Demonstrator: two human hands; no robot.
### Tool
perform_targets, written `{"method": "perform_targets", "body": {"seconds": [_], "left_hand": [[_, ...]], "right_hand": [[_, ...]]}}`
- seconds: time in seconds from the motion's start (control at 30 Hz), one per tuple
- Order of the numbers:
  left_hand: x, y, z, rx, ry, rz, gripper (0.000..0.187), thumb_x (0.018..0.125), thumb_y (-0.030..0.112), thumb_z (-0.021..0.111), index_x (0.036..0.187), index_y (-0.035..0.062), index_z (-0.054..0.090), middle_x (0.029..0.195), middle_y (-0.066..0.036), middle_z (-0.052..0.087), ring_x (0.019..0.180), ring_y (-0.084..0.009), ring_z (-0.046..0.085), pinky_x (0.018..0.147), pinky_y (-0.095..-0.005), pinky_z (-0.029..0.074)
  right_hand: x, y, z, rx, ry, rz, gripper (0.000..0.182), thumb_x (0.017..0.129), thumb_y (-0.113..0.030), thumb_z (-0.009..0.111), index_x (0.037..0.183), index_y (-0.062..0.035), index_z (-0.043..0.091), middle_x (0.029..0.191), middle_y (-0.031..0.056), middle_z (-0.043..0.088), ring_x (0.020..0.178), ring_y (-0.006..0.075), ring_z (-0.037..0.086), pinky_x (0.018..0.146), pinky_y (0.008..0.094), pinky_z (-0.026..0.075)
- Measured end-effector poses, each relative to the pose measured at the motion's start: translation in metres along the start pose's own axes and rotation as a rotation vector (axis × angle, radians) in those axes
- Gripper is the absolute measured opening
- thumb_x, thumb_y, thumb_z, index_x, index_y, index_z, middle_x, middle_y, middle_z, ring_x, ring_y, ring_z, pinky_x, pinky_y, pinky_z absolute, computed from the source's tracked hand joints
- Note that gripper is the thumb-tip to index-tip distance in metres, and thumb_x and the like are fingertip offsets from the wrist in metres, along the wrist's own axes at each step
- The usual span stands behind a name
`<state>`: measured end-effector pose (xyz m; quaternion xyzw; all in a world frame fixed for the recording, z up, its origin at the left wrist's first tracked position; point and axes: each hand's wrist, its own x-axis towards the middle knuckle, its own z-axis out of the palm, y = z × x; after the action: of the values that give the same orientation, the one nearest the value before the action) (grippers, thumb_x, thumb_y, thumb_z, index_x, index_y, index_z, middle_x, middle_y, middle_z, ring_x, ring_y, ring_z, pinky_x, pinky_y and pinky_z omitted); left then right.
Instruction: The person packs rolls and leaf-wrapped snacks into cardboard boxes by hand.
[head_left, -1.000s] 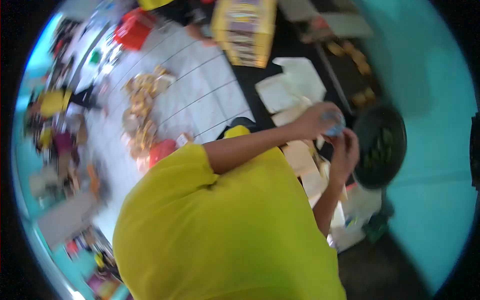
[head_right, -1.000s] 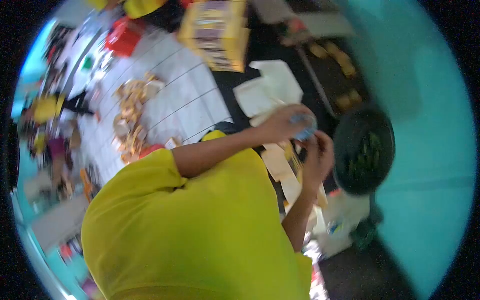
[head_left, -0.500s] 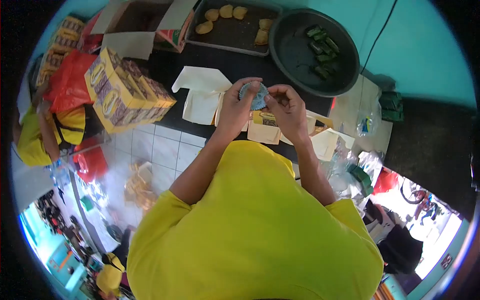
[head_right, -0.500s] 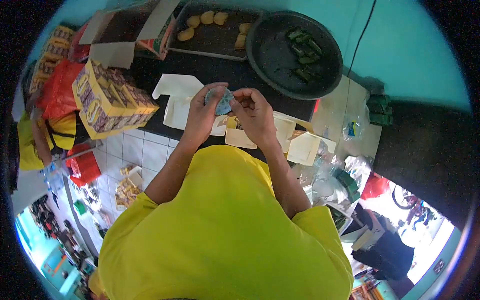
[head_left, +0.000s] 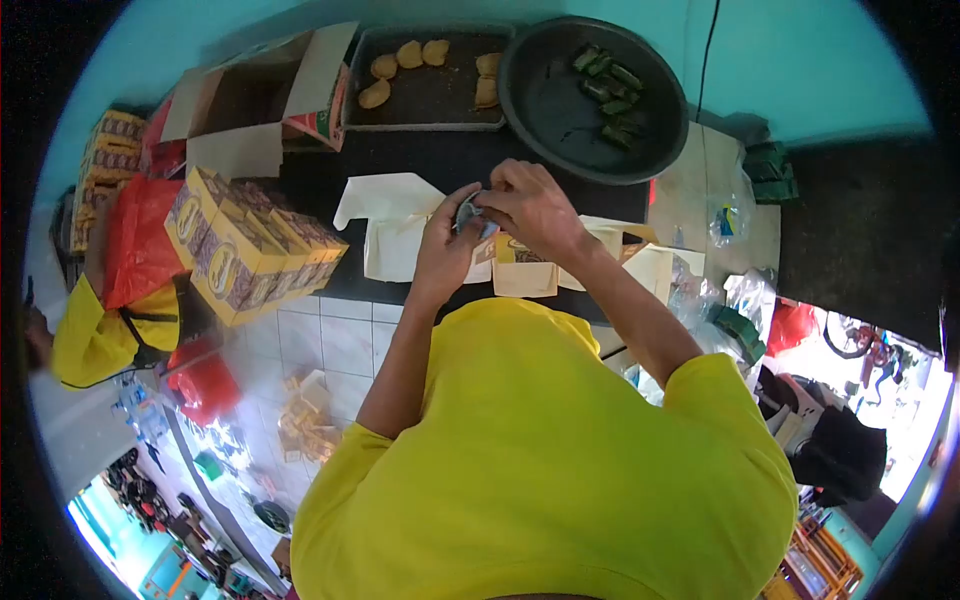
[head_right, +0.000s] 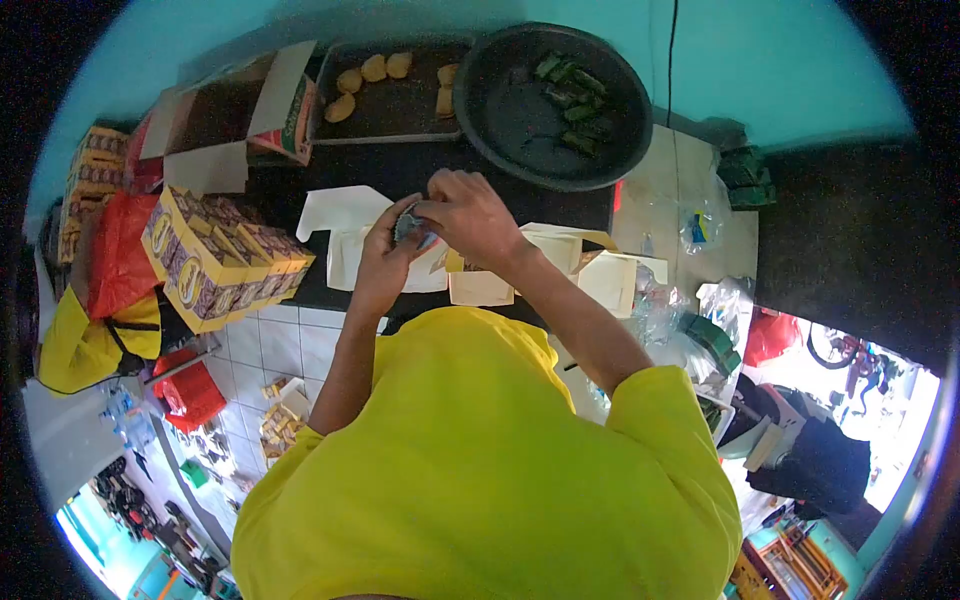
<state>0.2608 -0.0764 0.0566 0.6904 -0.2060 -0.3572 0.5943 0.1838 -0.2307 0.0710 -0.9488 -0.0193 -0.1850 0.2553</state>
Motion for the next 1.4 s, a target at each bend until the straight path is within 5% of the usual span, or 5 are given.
{"method": "perform_targets", "body": {"seconds": [0.33,0.93,1.23,1.33,1.4], "left_hand": [[0.007,-0.038,-0.013,-0.246,0.126,-0.118,0.029,0.098,0.018,0.049,0.117,-0.0044,0.052,0.105,-0.014,0.061,0.091,-0.0177,0.064,0.079,-0.0353,0.058],[-0.011,-0.059,-0.109,-0.214,0.379,-0.248,0.027,0.093,0.024,0.059,0.104,-0.001,0.059,0.096,-0.008,0.064,0.083,-0.0157,0.066,0.069,-0.0319,0.058],[0.014,-0.037,-0.091,0.09,0.216,-0.236,0.033,0.091,0.028,0.062,0.102,-0.0029,0.062,0.095,-0.007,0.065,0.083,-0.011,0.059,0.074,-0.0245,0.047],[0.0,-0.039,-0.061,0.134,0.233,-0.188,0.028,0.091,0.025,0.062,0.1,-0.0019,0.063,0.092,-0.006,0.064,0.081,-0.0095,0.058,0.071,-0.0224,0.046],[-0.015,-0.032,-0.035,0.111,0.308,-0.151,0.025,0.091,0.023,0.062,0.099,-0.0003,0.063,0.089,-0.006,0.064,0.08,-0.0101,0.057,0.072,-0.0236,0.047]], "right_hand": [[0.007,0.043,0.013,0.67,-0.089,0.349,0.019,0.094,-0.017,0.056,0.103,-0.0015,0.062,0.095,0.0152,0.068,0.09,0.0221,0.067,0.079,0.0305,0.05],[-0.069,0.32,0.043,-0.667,-0.477,0.959,0.055,0.083,-0.017,0.067,0.13,-0.0062,0.041,0.126,0.0202,0.05,0.116,0.0356,0.053,0.095,0.0472,0.045],[-0.072,0.3,-0.05,0.219,0.202,0.917,0.06,0.085,-0.033,0.066,0.134,-0.0049,0.045,0.124,0.0164,0.058,0.11,0.0242,0.059,0.094,0.0363,0.048],[-0.132,0.211,-0.123,0.989,0.349,0.62,0.074,0.087,-0.048,0.062,0.148,-0.022,0.029,0.152,0.0117,0.029,0.137,0.0272,0.031,0.114,0.0409,0.021],[-0.172,0.145,-0.149,1.12,0.352,0.621,0.049,0.09,-0.022,0.062,0.131,-0.0003,0.048,0.116,0.0126,0.061,0.107,0.0223,0.059,0.09,0.0358,0.047]]}}
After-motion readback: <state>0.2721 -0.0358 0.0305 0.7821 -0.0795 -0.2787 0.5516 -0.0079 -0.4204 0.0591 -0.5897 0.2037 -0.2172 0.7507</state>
